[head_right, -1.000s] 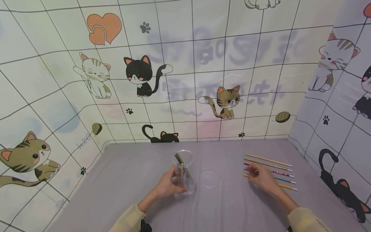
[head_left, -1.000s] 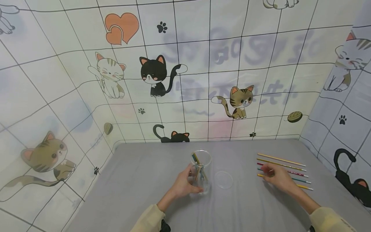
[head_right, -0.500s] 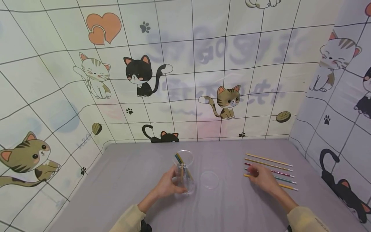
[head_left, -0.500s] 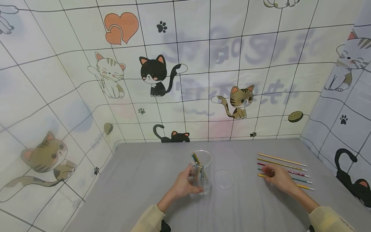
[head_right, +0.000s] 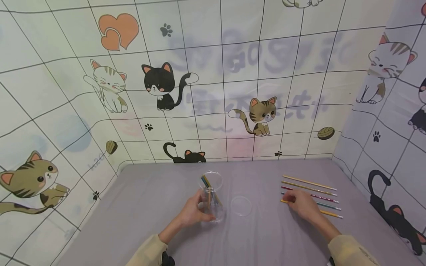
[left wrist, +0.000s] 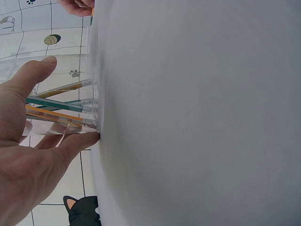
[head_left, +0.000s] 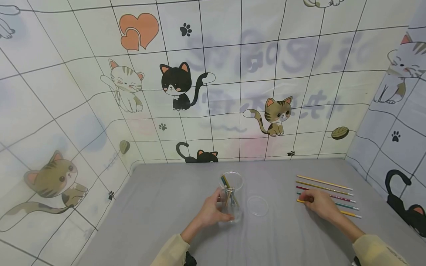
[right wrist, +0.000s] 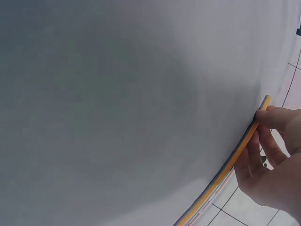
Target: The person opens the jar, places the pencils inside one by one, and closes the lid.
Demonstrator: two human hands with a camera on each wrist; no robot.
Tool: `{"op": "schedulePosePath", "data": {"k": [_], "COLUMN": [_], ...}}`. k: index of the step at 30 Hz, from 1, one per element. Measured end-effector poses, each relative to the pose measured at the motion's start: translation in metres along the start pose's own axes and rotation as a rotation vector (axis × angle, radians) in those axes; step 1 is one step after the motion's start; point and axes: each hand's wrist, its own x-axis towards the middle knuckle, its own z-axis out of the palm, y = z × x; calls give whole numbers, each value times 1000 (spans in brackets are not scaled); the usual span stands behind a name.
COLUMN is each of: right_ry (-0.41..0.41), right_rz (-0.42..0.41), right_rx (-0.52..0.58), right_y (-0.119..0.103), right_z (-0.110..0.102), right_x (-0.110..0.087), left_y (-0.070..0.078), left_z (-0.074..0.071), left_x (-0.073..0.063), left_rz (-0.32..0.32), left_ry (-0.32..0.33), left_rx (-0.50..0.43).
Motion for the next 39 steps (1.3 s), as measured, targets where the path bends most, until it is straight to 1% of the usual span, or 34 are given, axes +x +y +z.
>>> {"op": "schedulePosePath", "data": {"k": [2, 6, 9, 13, 16, 19, 24, 30, 36, 39], "right_ry": [4, 52, 85, 100, 129, 163, 177, 206, 202, 181], "right_rz": [-10, -38, -30, -31, -67, -80, -61, -78, -95, -82], "right_rx": [-8, -6, 22, 47, 59, 72, 85, 97, 140, 157], "right_y": [-1, -4, -9, -15, -18, -23, -36, -51, -71, -84], "right_z": [-2, -8, -16, -26, -31, -37, -46, -55, -67, -71], "right_x": [0, 2, 5, 7, 8, 9, 13, 19, 26, 29], "left_y": [0, 0, 0, -1, -2, -3, -3, -2, -2, -3], "left_z": [0, -1, -1, -1, -1, 0, 0, 0, 0, 0], "left_x": [0, 0, -1, -2, -2, -2, -1, -2, 0, 1], "left_rz": [4, 4, -1, -2, 2, 2, -8, 2, 6, 8], "left_ry": [0, -7, -13, -17, -16, -15, -14, -8, -4, -1], "left_rx": [5, -7, -28, -33, -28, -32, -33, -41, -28, -29]}}
